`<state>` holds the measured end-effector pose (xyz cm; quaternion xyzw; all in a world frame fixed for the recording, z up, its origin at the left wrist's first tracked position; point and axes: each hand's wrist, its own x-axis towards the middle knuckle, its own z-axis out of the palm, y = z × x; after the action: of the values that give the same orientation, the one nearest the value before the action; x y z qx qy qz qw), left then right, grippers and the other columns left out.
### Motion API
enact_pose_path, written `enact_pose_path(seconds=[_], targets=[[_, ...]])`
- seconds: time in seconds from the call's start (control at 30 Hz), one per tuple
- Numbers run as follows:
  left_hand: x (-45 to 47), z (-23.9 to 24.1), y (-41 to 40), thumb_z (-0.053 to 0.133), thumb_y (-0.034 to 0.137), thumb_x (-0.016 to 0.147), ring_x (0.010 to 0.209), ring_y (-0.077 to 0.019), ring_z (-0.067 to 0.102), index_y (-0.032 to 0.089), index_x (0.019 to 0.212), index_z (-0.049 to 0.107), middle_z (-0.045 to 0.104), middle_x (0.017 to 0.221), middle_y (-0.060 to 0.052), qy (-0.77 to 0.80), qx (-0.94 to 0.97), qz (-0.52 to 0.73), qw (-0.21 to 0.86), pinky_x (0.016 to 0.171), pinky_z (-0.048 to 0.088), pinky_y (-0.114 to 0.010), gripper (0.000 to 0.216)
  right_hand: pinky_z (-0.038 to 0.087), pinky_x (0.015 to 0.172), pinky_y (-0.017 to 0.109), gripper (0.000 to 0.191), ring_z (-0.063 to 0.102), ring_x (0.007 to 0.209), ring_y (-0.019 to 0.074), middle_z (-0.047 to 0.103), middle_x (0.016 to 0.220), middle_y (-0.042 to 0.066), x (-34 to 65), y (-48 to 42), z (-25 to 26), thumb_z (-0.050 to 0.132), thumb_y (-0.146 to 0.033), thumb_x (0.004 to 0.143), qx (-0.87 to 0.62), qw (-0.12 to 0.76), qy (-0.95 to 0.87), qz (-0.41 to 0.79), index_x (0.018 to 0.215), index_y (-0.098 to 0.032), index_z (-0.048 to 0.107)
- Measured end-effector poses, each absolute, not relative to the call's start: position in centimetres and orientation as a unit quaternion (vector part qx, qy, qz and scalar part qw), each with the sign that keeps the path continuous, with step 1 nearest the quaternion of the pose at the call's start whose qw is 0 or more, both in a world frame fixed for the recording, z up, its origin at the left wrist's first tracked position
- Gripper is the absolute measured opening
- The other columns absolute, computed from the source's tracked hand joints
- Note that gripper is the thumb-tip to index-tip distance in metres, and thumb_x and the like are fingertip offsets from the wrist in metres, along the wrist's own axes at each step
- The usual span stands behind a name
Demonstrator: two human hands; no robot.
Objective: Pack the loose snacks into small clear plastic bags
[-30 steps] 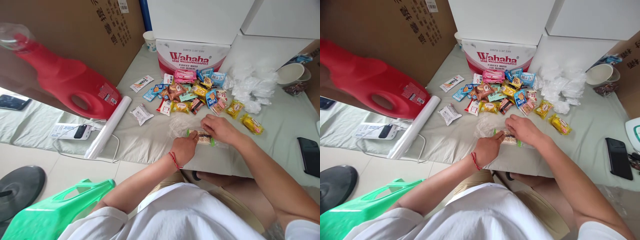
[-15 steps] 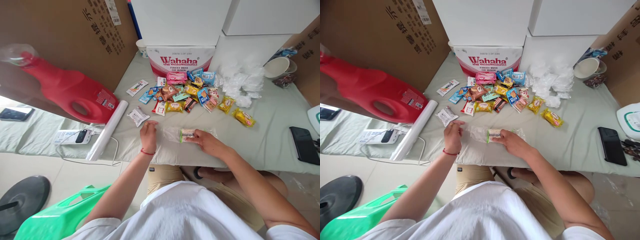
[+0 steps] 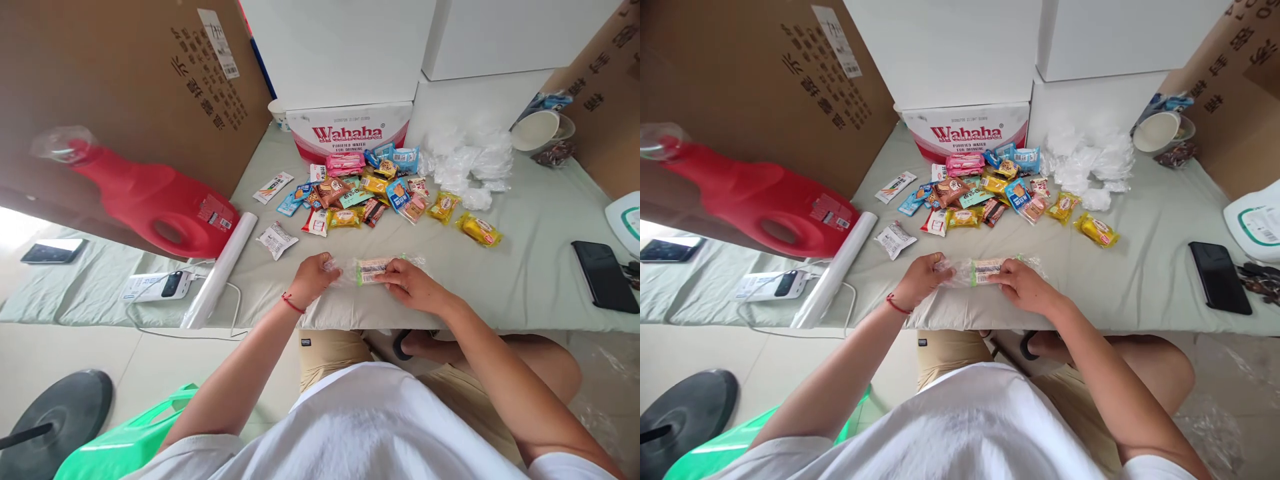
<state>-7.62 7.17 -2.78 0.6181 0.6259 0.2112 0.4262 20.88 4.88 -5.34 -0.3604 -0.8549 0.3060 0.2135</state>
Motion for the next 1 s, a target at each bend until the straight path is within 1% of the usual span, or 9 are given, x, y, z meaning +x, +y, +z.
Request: enact_pose_path(seconds=[0.13, 0.23, 0.37, 0.5, 0.6, 0.7, 0.8, 0.87, 1.0], targets=[[-4.0, -1.8, 6.8, 0.067, 0.035, 0.079, 0.054, -0.0148, 0.058, 0.022, 0.074, 0.055, 0.056, 0.06, 0.005, 0.598, 0.569, 0.28, 0.49, 0.055, 0.046, -0.027, 0.018, 0.054, 0.089, 0.042, 0.043, 0.06, 0.095, 0.0224, 0.063, 0.102, 0.01, 20.0, 4.8, -5.3, 0.053, -0.013, 0.095, -0.368, 0.211, -0.857, 0.292, 0.129, -0.029, 0.074], [-0.2, -2.0, 6.7, 0.052, 0.029, 0.092, 0.076, -0.0204, 0.068, 0.02, 0.078, 0.068, 0.068, 0.074, -0.003, 0.567, 0.672, 0.228, 0.418, 0.07, 0.051, -0.03, 0.023, 0.053, 0.092, 0.044, 0.038, 0.061, 0.1, 0.0248, 0.065, 0.103, 0.011, 20.0, 4.3, -4.5, 0.056, -0.017, 0.095, -0.381, 0.203, -0.854, 0.289, 0.125, -0.028, 0.076], [2.3, -3.0, 6.1, 0.042, 0.025, 0.1, 0.097, -0.0256, 0.07, 0.019, 0.11, 0.078, 0.074, 0.111, -0.011, 0.591, 0.745, 0.149, 0.273, 0.081, 0.052, -0.036, 0.038, 0.053, 0.096, 0.04, 0.029, 0.066, 0.104, 0.0239, 0.072, 0.108, 0.009, 22.0, 3.9, -2.6, 0.055, -0.036, 0.101, -0.404, 0.264, -0.793, 0.371, 0.114, -0.026, 0.078], [2.4, -3.9, 5.6, 0.05, 0.028, 0.1, 0.101, -0.0285, 0.067, 0.023, 0.117, 0.078, 0.075, 0.101, -0.01, 0.597, 0.765, 0.123, 0.208, 0.078, 0.051, -0.038, 0.034, 0.053, 0.082, 0.036, 0.043, 0.065, 0.084, 0.022, 0.073, 0.094, 0.008, 23.8, 5.8, -2.1, 0.044, -0.05, 0.104, -0.615, 0.356, -0.649, 0.273, 0.113, -0.02, 0.074], [2.4, -4.1, 5.6, 0.057, 0.027, 0.096, 0.103, -0.0297, 0.063, 0.025, 0.106, 0.081, 0.071, 0.093, -0.01, 0.601, 0.767, 0.143, 0.176, 0.081, 0.051, -0.04, 0.026, 0.048, 0.095, 0.043, 0.036, 0.062, 0.1, 0.0286, 0.07, 0.106, 0.014, 24.0, 7.4, -3.6, 0.058, -0.048, 0.097, -0.687, 0.26, -0.656, 0.173, 0.107, -0.017, 0.074], [2.4, -4.1, 5.9, 0.068, 0.029, 0.089, 0.111, -0.0325, 0.058, 0.025, 0.109, 0.078, 0.068, 0.108, -0.012, 0.638, 0.731, 0.168, 0.173, 0.092, 0.049, -0.046, 0.023, 0.046, 0.099, 0.045, 0.023, 0.059, 0.109, 0.0324, 0.068, 0.11, 0.016, 23.9, 7.4, -4.9, 0.067, -0.039, 0.091, -0.677, 0.137, -0.702, 0.175, 0.098, -0.018, 0.074], [2.3, -4.1, 6.4, 0.08, 0.037, 0.078, 0.127, -0.0371, 0.051, 0.021, 0.13, 0.065, 0.057, 0.134, -0.016, 0.692, 0.668, 0.187, 0.201, 0.103, 0.045, -0.05, 0.056, 0.047, 0.09, 0.038, 0.017, 0.062, 0.103, 0.0293, 0.066, 0.114, 0.016, 23.5, 6.3, -4.6, 0.061, -0.03, 0.093, -0.68, 0.101, -0.707, 0.166, 0.099, -0.019, 0.071], [2.3, -4.2, 6.6, 0.083, 0.044, 0.074, 0.135, -0.0393, 0.046, 0.019, 0.13, 0.06, 0.052, 0.141, -0.018, 0.706, 0.646, 0.179, 0.23, 0.108, 0.042, -0.05, 0.066, 0.045, 0.077, 0.033, 0.019, 0.064, 0.091, 0.0262, 0.066, 0.111, 0.016, 22.7, 5.5, -3.7, 0.055, -0.029, 0.096, -0.699, 0.087, -0.693, 0.153, 0.105, -0.018, 0.068], [2.6, -4.6, 6.5, 0.08, 0.033, 0.074, 0.124, -0.033, 0.054, 0.019, 0.109, 0.06, 0.061, 0.123, -0.013, 0.68, 0.65, 0.175, 0.29, 0.103, 0.045, -0.044, 0.043, 0.037, 0.066, 0.03, 0.015, 0.064, 0.076, 0.0234, 0.07, 0.087, 0.011, 19.9, 4.2, -2.7, 0.049, -0.024, 0.098, -0.698, 0.087, -0.692, 0.162, 0.105, -0.019, 0.062]])
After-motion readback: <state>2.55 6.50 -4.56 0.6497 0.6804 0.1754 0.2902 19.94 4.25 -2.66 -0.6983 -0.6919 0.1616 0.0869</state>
